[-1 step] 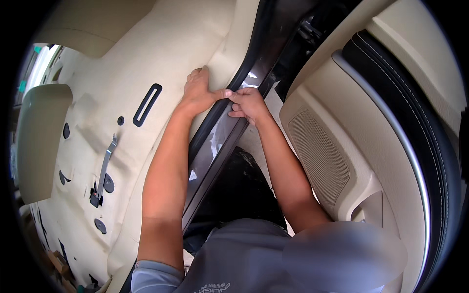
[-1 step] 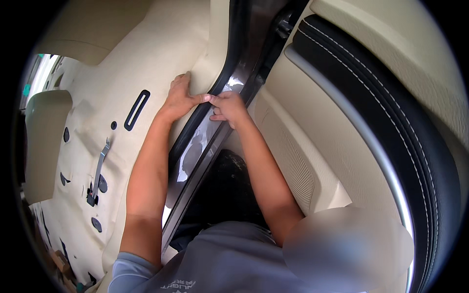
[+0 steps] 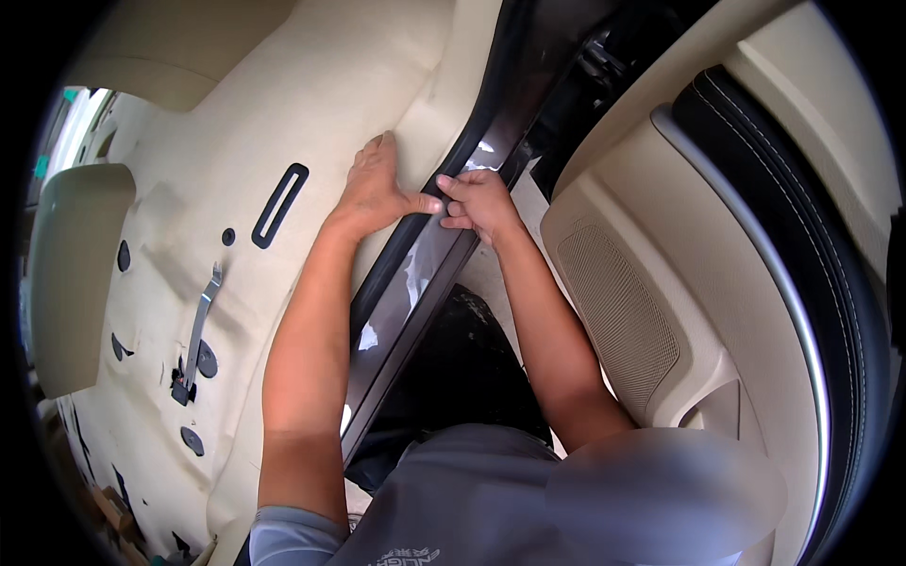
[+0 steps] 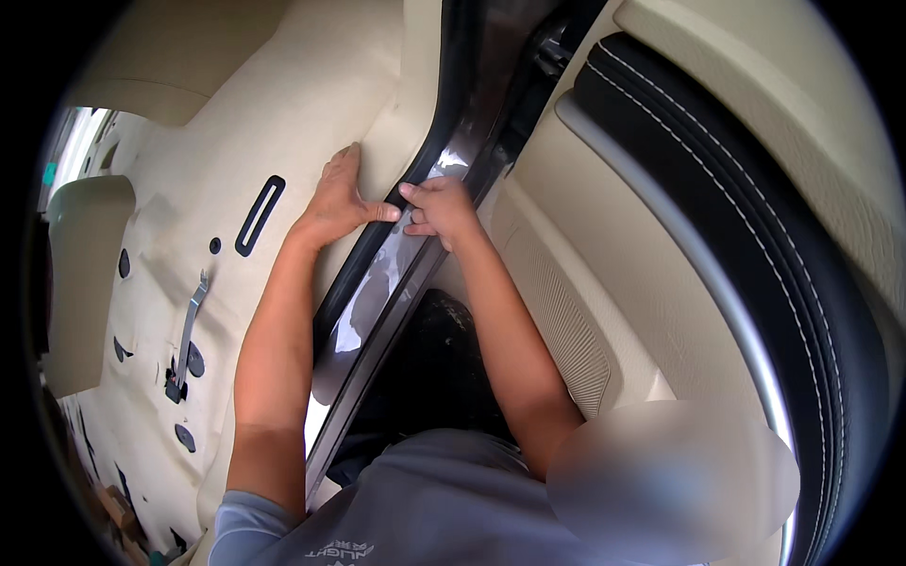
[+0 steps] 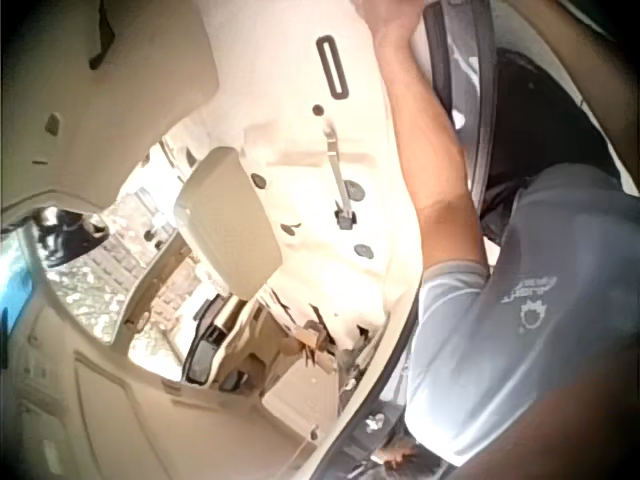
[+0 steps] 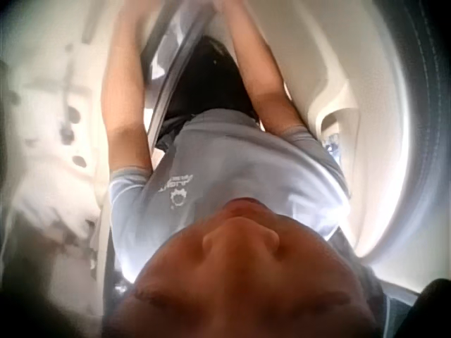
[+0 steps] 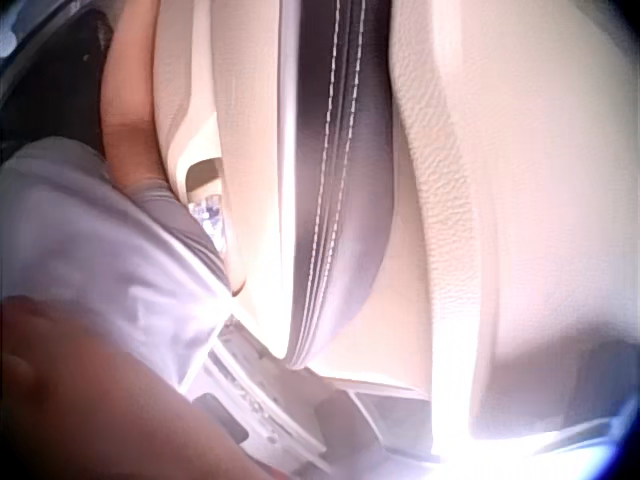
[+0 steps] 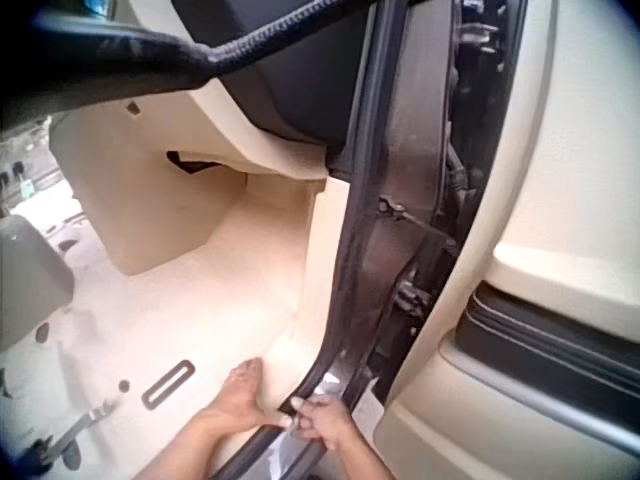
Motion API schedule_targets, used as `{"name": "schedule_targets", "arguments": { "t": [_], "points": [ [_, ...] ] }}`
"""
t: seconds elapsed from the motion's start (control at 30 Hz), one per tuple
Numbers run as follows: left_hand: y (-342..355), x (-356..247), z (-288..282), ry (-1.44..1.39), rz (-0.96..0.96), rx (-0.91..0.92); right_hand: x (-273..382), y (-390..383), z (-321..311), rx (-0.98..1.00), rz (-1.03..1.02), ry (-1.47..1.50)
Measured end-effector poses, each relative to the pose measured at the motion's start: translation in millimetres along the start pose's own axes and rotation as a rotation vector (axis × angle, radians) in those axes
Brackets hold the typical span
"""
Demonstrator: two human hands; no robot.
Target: The person installs a black rubber seal along the edge of a beige car ceiling panel, then attaches a long beige plastic trim piece. They then place several smaller beige plastic components into designated slots on the panel. Finally, the person uses a smartphone to view a list.
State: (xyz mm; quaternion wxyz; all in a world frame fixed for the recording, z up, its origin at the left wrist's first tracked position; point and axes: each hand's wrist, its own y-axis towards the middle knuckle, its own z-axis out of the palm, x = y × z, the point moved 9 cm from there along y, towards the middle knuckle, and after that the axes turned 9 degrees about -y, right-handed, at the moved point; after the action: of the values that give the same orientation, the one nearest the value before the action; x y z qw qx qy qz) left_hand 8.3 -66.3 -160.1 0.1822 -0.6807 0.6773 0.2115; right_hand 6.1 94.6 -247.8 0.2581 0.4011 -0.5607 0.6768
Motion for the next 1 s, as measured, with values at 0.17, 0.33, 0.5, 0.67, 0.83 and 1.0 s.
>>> {"name": "schedule_targets", "arguments": {
  "t": [0.17,0.33,0.5,0.67,0.83,1.0],
  "points": [
    [0.5,-20.3,2.3,0.125,-0.2,0.103,1.8,-7.7,3.3,-0.124,-0.081,-0.119],
    [-13.1,17.6,-12.0,-0.064,-0.029,0.075,76.4,-68.1,0.2,-0.38,-0.567,0.078],
    [-4.3,0.8,2.5,-0.035,-0.083,0.182,97.8,-32.1,33.6,-0.35,-0.867,0.196],
    [-5.5,9.6,0.4,-0.072,-0.112,0.229,137.8,-29.2,54.5,-0.362,-1.04,-0.401],
    [8.6,4.3,4.4,-0.046,-0.124,0.158,121.6,-38.5,32.1,-0.524,-1.448,-0.694],
    [2.5,15.8,-5.7,-0.061,-0.158,0.143,140.4,-69.4,21.3,-0.556,-1.403,-0.246]
  ]
}}
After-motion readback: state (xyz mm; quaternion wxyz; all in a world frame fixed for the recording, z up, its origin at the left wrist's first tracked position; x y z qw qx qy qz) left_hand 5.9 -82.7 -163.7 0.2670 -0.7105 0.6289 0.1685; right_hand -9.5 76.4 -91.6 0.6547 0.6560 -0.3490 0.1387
